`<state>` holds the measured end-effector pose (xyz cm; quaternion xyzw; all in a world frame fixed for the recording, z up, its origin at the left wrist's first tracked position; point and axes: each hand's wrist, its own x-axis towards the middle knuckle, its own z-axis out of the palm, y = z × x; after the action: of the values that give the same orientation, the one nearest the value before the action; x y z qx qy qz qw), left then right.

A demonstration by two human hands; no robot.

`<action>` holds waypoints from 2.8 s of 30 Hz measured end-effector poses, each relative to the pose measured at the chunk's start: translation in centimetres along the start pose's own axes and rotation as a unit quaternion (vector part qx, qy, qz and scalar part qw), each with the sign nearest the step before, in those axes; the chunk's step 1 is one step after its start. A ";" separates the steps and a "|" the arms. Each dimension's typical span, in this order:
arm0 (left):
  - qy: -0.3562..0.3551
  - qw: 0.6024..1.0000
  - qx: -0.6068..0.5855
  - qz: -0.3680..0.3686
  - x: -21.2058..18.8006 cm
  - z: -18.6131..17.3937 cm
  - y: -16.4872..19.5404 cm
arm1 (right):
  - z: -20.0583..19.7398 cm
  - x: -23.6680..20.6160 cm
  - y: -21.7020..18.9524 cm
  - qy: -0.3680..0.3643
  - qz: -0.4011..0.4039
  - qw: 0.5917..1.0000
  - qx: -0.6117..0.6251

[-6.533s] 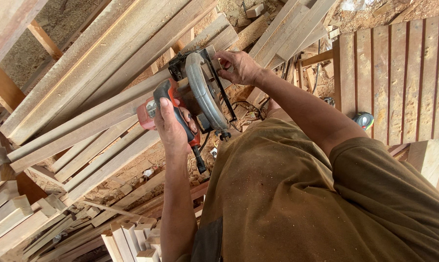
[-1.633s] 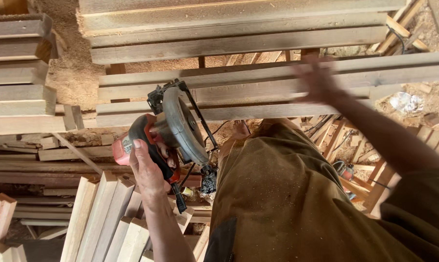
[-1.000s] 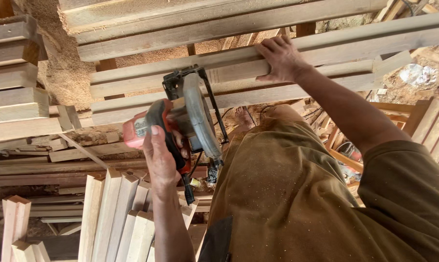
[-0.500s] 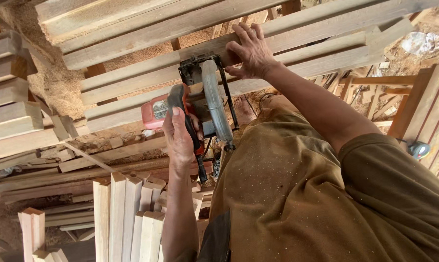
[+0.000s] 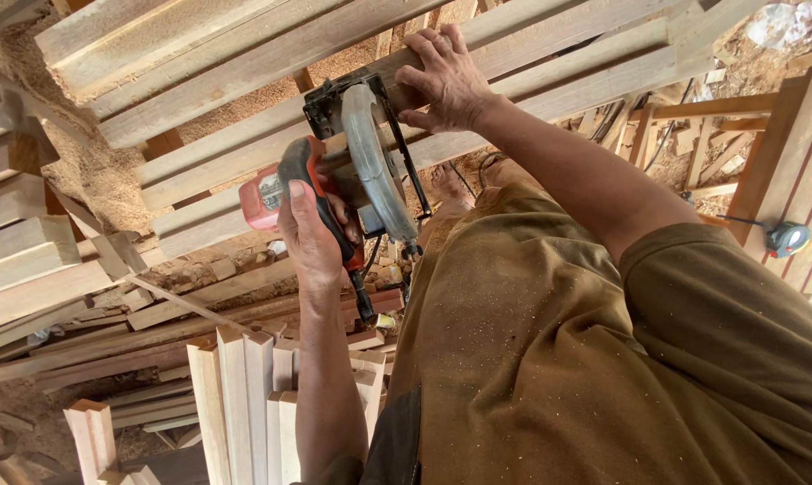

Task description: The person uses a circular saw to cut multiple wooden planks stacked on a workbench. They repeatedly position the saw, make cuts, and adjust the planks to continue the process.

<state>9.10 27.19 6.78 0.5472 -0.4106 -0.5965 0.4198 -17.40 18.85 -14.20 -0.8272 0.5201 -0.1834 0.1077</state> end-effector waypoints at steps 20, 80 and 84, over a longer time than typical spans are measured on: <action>-0.004 0.999 0.018 0.041 0.6 -0.2 -0.6 | -0.4 0.1 -0.1 0.013 0.000 1.000 -0.004; 0.007 0.998 0.026 0.063 3.4 0.9 0.8 | -2.4 -0.2 -0.5 0.005 0.015 1.000 0.014; 0.000 0.998 0.019 0.068 3.8 0.9 0.9 | -2.5 -0.2 -0.5 -0.002 0.017 1.000 0.009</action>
<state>8.02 23.39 6.49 0.5261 -0.4577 -0.5586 0.4491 -18.16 19.30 -11.79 -0.8176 0.5321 -0.1848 0.1195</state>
